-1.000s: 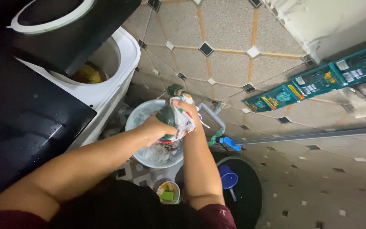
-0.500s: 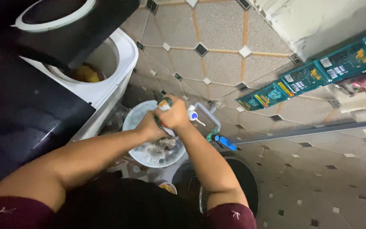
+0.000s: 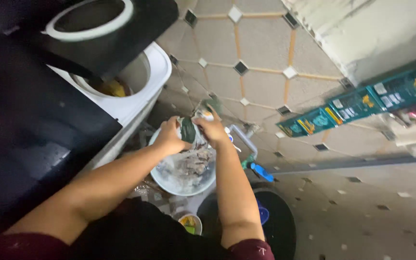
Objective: Washing clothes by hand in a bucket using water and soap.
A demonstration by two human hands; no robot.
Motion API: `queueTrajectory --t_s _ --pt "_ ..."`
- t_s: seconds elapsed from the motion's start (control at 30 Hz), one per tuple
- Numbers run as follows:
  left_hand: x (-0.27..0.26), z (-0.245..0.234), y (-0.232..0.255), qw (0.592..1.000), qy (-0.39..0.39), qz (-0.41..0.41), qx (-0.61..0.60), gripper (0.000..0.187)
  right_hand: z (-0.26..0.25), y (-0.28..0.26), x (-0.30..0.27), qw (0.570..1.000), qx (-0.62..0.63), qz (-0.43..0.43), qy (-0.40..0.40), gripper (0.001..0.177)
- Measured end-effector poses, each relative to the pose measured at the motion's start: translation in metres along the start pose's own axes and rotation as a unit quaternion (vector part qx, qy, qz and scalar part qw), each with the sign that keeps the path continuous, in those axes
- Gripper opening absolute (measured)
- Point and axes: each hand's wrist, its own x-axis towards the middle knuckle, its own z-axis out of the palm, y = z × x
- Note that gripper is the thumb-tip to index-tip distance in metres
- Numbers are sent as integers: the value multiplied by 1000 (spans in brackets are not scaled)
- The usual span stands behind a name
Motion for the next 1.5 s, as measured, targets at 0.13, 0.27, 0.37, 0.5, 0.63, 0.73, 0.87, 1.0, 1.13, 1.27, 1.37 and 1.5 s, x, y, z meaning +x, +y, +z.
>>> queueTrajectory --t_s 0.13,0.27,0.37,0.5,0.63,0.73,0.87,1.0,1.13,1.27,1.37,1.5 --pt "9 -44 -33 985 -27 -43 -166 108 -21 85 75 974 192 67 -100 42" --pt "29 -111 -48 896 9 -141 -422 99 40 68 107 905 379 75 -178 52" --pt "60 -146 -88 818 57 -100 -563 85 93 51 141 866 464 30 -184 64" --pt "99 -165 -192 959 111 17 -261 58 157 34 168 836 517 -29 -183 67" --pt "107 -145 -208 966 101 87 220 49 176 5 151 915 368 27 -162 71" --pt "97 -106 -179 989 95 8 -109 62 164 38 146 961 232 62 -138 75" --pt "51 -34 -140 936 4 114 -333 65 129 137 105 976 187 -47 -98 58" --pt "25 11 -110 949 -161 172 -208 63 82 264 71 999 19 -9 -45 48" --pt "-1 79 -139 955 -219 87 -177 63 34 333 14 971 74 227 5 50" --pt "-10 121 -170 973 -199 6 -116 68 -25 413 6 974 15 213 76 46" --pt "-16 137 -193 983 -167 -6 -77 69 -64 481 32 975 -187 64 105 34" --pt "-10 149 -236 988 -148 -32 -26 68 -72 459 59 892 -449 34 -42 41"
